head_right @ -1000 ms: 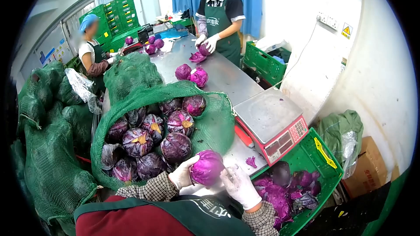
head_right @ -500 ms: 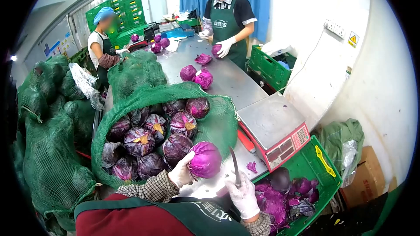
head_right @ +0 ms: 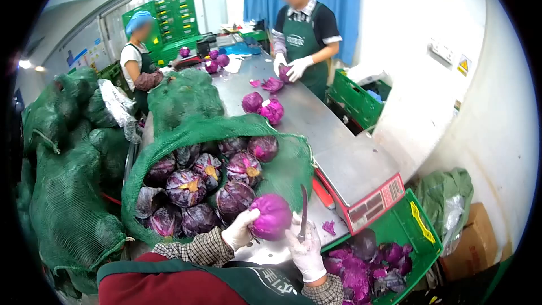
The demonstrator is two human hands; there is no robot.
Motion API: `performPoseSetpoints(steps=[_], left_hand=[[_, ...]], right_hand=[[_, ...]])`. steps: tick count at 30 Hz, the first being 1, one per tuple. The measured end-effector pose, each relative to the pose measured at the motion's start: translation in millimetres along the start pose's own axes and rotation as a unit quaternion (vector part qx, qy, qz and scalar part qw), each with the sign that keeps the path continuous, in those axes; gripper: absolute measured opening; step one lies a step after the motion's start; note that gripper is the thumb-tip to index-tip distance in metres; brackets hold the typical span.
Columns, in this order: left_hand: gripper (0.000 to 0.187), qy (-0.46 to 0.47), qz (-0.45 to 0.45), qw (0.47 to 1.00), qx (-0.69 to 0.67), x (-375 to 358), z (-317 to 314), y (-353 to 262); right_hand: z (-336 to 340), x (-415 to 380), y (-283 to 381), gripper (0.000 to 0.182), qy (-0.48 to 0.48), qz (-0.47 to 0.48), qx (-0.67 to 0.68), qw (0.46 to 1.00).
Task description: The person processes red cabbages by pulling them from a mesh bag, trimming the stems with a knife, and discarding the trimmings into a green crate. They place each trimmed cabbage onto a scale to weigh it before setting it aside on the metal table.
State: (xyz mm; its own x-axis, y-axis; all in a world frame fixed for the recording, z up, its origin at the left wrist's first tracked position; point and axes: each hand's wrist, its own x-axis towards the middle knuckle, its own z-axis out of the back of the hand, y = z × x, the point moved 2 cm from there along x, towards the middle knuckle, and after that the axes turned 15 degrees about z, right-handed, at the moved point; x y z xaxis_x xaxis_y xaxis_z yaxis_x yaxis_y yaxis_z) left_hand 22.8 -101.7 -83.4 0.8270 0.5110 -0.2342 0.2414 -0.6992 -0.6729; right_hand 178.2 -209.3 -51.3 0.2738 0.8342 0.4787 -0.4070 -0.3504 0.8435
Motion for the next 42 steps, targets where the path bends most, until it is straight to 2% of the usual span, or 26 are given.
performPoseSetpoints(steps=[1, 3, 7, 8, 10, 11, 13, 15, 17, 18, 19, 21, 22, 25, 27, 28, 31, 34, 37, 39, 42], left_hand=[[0.066, 0.003, 0.001, 1.0, 0.005, -5, -9, -5], [0.062, 0.023, 0.042, 0.995, -0.083, -9, -13, 0], [0.061, -0.073, 0.115, 0.988, -0.067, -14, 1, 20], [0.061, -0.085, 0.129, 0.985, -0.078, -13, 3, 24], [0.062, -0.093, 0.182, 0.975, -0.088, -8, 14, 41], [0.064, -0.116, 0.209, 0.967, -0.089, 3, 30, 55], [0.066, -0.104, 0.202, 0.962, -0.153, 16, 43, 67], [0.069, -0.137, 0.202, 0.955, -0.167, 13, 38, 64], [0.071, -0.151, 0.183, 0.959, -0.156, 26, 59, 78], [0.075, -0.191, 0.177, 0.95, -0.17, 30, 65, 82], [0.081, -0.18, 0.18, 0.951, -0.177, 31, 70, 86], [0.064, -0.199, 0.19, 0.945, -0.178, 36, 77, 90], [0.068, -0.213, 0.198, 0.938, -0.187, 38, 81, 94], [0.094, -0.272, 0.184, 0.935, -0.132, 38, 80, 98], [0.097, -0.294, 0.164, 0.936, -0.106, 25, 60, 85], [0.097, -0.294, 0.168, 0.936, -0.098, 23, 58, 84], [0.096, -0.302, 0.182, 0.932, -0.09, 25, 57, 80], [0.094, -0.287, 0.184, 0.934, -0.105, 26, 58, 83], [0.093, -0.277, 0.162, 0.943, -0.094, 42, 79, 103], [0.092, -0.248, 0.138, 0.954, -0.099, 42, 78, 100], [0.092, -0.302, 0.161, 0.936, -0.087, 16, 41, 73]], right_hand=[[0, 3, -6, 0.029, 0.037, 0.059, -0.08, 0.994], [-1, 0, -13, 0.024, 0.065, 0.044, -0.085, 0.993], [1, -12, -36, 0.015, 0.073, -0.174, -0.008, 0.982], [-3, -20, -11, 0.021, 0.032, -0.198, 0.117, 0.973], [2, -39, -41, 0.014, 0.142, -0.002, 0.0, 0.99], [2, -34, -13, 0.011, 0.078, -0.219, 0.136, 0.963], [0, -37, -5, 0.01, 0.134, -0.237, 0.143, 0.952], [-16, -43, -1, 0.01, 0.144, -0.199, 0.164, 0.955], [-22, -40, 13, 0.007, 0.225, -0.199, 0.113, 0.947], [-23, -37, 16, 0.009, 0.235, -0.173, 0.101, 0.951], [-25, -35, 20, 0.011, 0.244, -0.148, 0.088, 0.955], [-27, -34, 19, 0.011, 0.259, -0.141, 0.088, 0.951], [-27, -35, 19, 0.011, 0.265, -0.145, 0.091, 0.949], [-28, -35, 12, 0.012, 0.268, -0.175, 0.106, 0.942], [-29, -37, 8, 0.012, 0.276, -0.175, 0.11, 0.939], [-29, -43, -5, 0.011, 0.304, -0.057, 0.055, 0.949], [-28, -40, 0, 0.01, 0.306, -0.119, 0.074, 0.942], [-28, -39, 2, 0.01, 0.307, -0.117, 0.056, 0.943], [-32, -53, -30, 0.01, 0.257, -0.199, 0.176, 0.929], [-30, -52, -20, 0.01, 0.265, -0.189, 0.167, 0.931], [-29, -50, -19, 0.012, 0.267, -0.169, 0.166, 0.934]])
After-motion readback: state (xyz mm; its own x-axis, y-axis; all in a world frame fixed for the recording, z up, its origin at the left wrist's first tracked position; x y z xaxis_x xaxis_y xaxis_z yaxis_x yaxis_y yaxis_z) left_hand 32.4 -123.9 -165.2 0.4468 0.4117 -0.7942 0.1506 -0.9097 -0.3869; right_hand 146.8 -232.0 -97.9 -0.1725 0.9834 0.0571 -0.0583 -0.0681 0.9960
